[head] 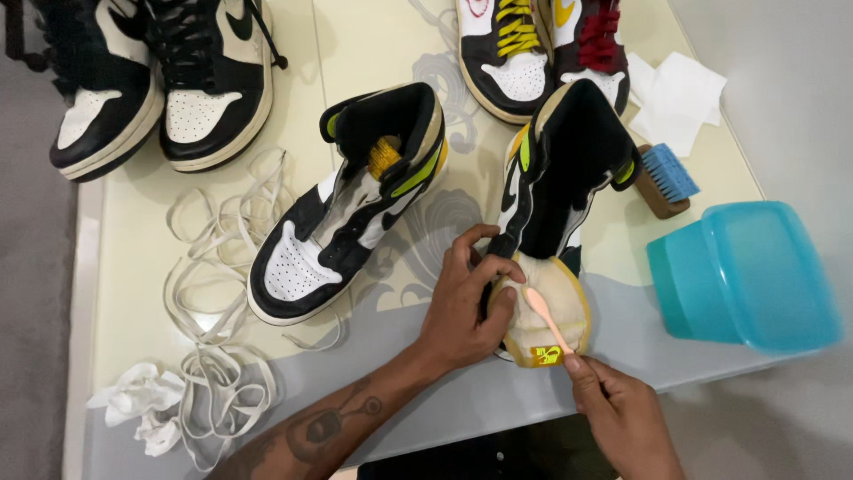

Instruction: The person cleans the tongue and interior of a high-top sneaker by hand using a small brush dipped in a container of liquid.

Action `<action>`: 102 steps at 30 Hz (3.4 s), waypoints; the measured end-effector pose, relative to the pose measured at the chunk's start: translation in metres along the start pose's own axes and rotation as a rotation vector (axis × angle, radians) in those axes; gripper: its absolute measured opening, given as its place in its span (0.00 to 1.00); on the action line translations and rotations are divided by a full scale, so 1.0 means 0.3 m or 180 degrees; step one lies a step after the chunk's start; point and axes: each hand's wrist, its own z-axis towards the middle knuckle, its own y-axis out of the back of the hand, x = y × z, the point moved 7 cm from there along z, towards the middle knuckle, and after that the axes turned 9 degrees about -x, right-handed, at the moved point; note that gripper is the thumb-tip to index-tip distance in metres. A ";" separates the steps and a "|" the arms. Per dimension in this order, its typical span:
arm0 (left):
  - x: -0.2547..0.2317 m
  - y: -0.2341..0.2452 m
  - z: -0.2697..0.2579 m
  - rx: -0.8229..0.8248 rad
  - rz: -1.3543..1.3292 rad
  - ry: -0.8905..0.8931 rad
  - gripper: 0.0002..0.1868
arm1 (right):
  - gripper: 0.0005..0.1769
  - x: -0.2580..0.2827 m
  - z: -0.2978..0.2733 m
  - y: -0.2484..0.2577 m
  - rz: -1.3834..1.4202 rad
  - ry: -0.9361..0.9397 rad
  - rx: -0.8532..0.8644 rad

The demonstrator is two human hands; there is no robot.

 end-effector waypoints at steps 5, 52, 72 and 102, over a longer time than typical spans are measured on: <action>-0.004 -0.001 -0.006 0.0014 0.0016 0.0022 0.08 | 0.30 -0.012 0.002 -0.010 0.0078 0.0194 -0.0042; 0.033 -0.014 -0.005 0.0234 -0.0115 0.0079 0.18 | 0.23 0.030 0.027 0.043 -0.1101 -0.0040 -0.0051; -0.006 0.046 -0.046 0.0164 0.1055 0.0698 0.18 | 0.23 0.048 0.068 0.040 0.0083 0.1107 -0.0402; -0.133 0.096 -0.353 -0.1185 -0.0032 0.0150 0.12 | 0.20 0.078 -0.009 0.049 -0.0878 0.1607 -0.0024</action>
